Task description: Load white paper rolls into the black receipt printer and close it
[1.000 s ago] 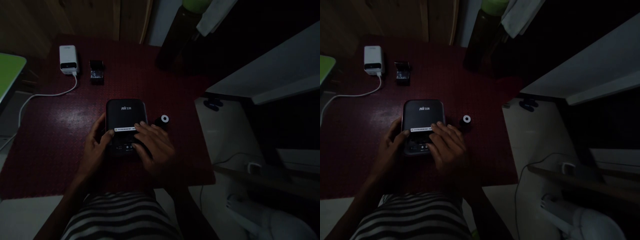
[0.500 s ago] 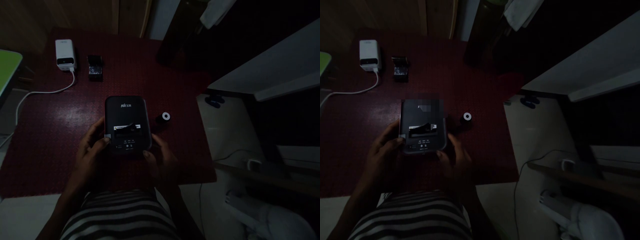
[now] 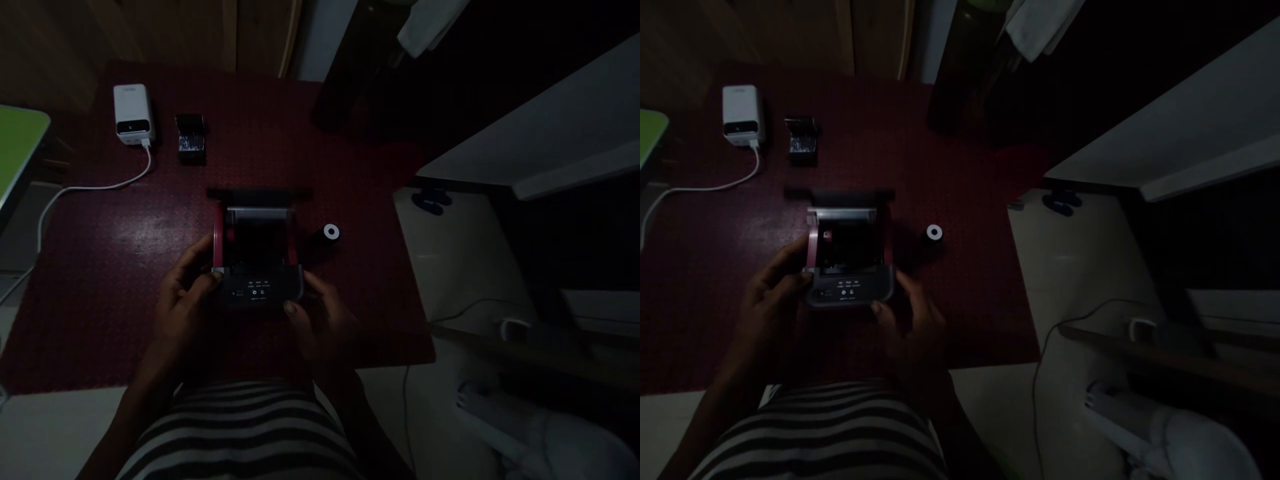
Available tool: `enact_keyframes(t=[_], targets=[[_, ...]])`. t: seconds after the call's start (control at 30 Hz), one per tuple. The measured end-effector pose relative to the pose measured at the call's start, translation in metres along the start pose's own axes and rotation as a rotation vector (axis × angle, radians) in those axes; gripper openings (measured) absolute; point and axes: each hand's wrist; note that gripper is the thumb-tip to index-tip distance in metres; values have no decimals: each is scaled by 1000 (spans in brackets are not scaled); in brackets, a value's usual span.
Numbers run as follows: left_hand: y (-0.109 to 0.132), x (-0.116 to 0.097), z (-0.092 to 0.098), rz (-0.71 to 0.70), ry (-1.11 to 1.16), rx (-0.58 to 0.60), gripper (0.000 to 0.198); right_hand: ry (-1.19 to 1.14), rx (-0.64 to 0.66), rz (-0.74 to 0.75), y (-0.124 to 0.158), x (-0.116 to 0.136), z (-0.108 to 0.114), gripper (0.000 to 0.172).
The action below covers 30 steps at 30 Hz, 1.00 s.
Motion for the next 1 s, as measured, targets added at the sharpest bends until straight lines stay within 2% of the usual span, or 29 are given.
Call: enact_keyframes(t=[0.1, 0.2, 0.37, 0.43, 0.5, 0.6, 0.7, 0.9, 1.0], targets=[[0, 1, 0, -27, -66, -4, 56, 31, -18, 21, 0, -1, 2, 42], [2, 5, 3, -86, -106, 28, 58, 99, -38, 95, -6, 7, 14, 38], [4, 23, 9, -268, -105, 87, 58, 239, -139, 431, -43, 41, 34, 26], [3, 32, 11, -357, -109, 102, 58, 282, -42, 581, -66, 56, 30, 32], [3, 40, 12, -437, -120, 108, 57, 363, 136, 660, -87, 69, 18, 38], [2, 46, 14, -497, -145, 133, 57, 677, 407, 579, -107, 92, -6, 32], [2, 45, 16, -499, -159, 161, 58, 960, 568, 475, -114, 114, -22, 31], [1, 45, 18, -487, -158, 163, 58, 1083, 653, 419, -120, 132, -25, 27], [1, 45, 18, -486, -165, 168, 57, 1031, 583, 460, -113, 130, -18, 26]])
Point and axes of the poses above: each hand's wrist, its own y-axis away from the middle knuckle, its own z-axis out of the back of the hand, x = y × z, and after that the axes turned 14 degrees about -z, right-handed
